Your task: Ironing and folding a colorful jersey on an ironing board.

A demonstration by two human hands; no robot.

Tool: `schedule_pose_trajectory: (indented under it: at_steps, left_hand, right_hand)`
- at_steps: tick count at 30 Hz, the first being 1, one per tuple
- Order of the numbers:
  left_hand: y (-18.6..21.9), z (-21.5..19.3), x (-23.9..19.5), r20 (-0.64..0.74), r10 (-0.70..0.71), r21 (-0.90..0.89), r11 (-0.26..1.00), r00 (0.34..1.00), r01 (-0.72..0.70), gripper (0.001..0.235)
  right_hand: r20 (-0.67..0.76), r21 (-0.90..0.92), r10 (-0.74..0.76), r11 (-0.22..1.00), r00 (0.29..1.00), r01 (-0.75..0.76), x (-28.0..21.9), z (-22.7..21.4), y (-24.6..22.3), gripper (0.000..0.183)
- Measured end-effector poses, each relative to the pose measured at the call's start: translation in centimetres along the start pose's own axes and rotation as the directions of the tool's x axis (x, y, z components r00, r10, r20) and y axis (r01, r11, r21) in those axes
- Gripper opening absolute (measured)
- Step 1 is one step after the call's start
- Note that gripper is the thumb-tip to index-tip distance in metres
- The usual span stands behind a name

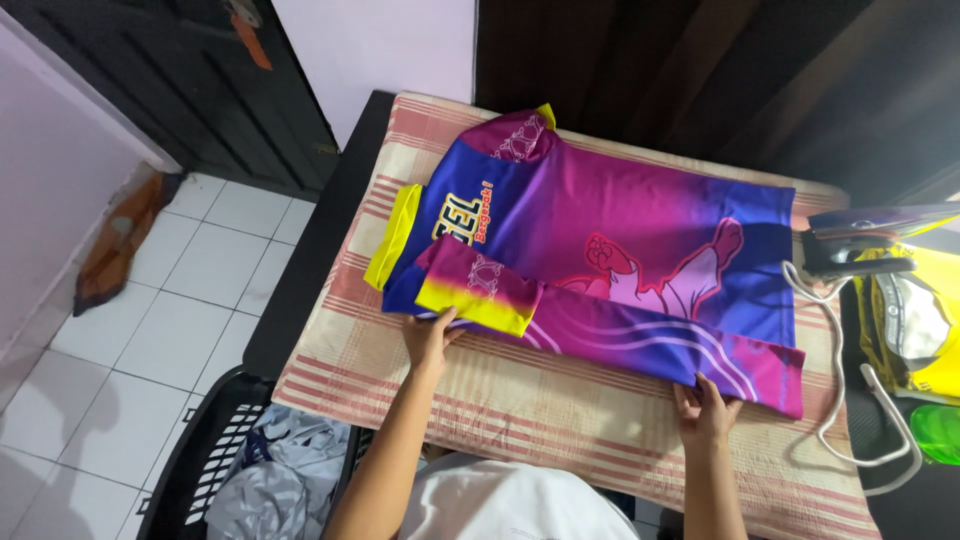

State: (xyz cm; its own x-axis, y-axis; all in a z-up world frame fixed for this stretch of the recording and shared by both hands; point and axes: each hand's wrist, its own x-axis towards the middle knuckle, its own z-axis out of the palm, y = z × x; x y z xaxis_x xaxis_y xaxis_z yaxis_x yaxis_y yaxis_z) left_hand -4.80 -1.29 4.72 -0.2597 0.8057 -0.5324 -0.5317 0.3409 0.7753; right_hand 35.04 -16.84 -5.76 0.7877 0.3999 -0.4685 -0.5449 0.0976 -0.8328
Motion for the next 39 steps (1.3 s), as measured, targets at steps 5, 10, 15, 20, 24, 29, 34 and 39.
schedule_pose_trajectory:
  at_steps: [5,10,15,20,24,29,34,39]
  left_hand:
    - [0.4,-4.1,-2.4,-0.036,0.008,-0.016,1.000,0.999,-0.008,0.067]
    - [0.5,-7.6,-5.6,-0.073,0.105,0.092,0.991,0.992,-0.098,0.061]
    - [1.3,-7.7,-7.6,-0.105,0.098,0.197,0.977,0.990,-0.076,0.071]
    - [-3.1,-10.2,-4.4,-0.093,0.294,-0.203,0.930,0.951,-0.307,0.036]
    - [0.1,-7.8,-6.3,-0.222,0.736,0.771,0.534,0.639,-0.347,0.077]
    - [1.2,-4.4,-3.6,0.234,0.824,0.749,0.186,0.516,-0.636,0.016]
    - [1.3,-1.2,2.8,0.460,0.749,0.751,-0.041,0.477,-0.659,0.016]
    - [1.0,1.1,7.8,0.709,0.596,0.615,-0.263,0.376,-0.743,0.026]
  right_hand:
    - [0.040,-0.071,0.026,0.997,0.999,-0.023,-7.1,-1.1,-1.0,0.070]
    - [0.005,-0.241,0.027,0.970,1.000,-0.025,-13.8,-1.7,-2.3,0.055]
    - [0.029,-0.401,0.041,0.916,0.999,-0.026,-15.6,-1.5,-4.0,0.049]
    - [-0.010,-0.981,0.021,-0.196,1.000,-0.005,-8.7,-6.2,-5.2,0.096]
    - [0.066,-0.818,0.146,-0.558,0.987,0.138,-9.7,-2.5,-6.7,0.067]
    - [0.414,-0.867,0.003,-0.303,0.910,0.396,-11.8,3.3,-5.5,0.037]
    - [0.896,-0.428,-0.151,-0.049,0.417,0.902,-12.5,7.7,-1.2,0.016]
    - [0.937,-0.301,-0.209,-0.070,0.281,0.951,-14.4,12.2,1.3,0.030]
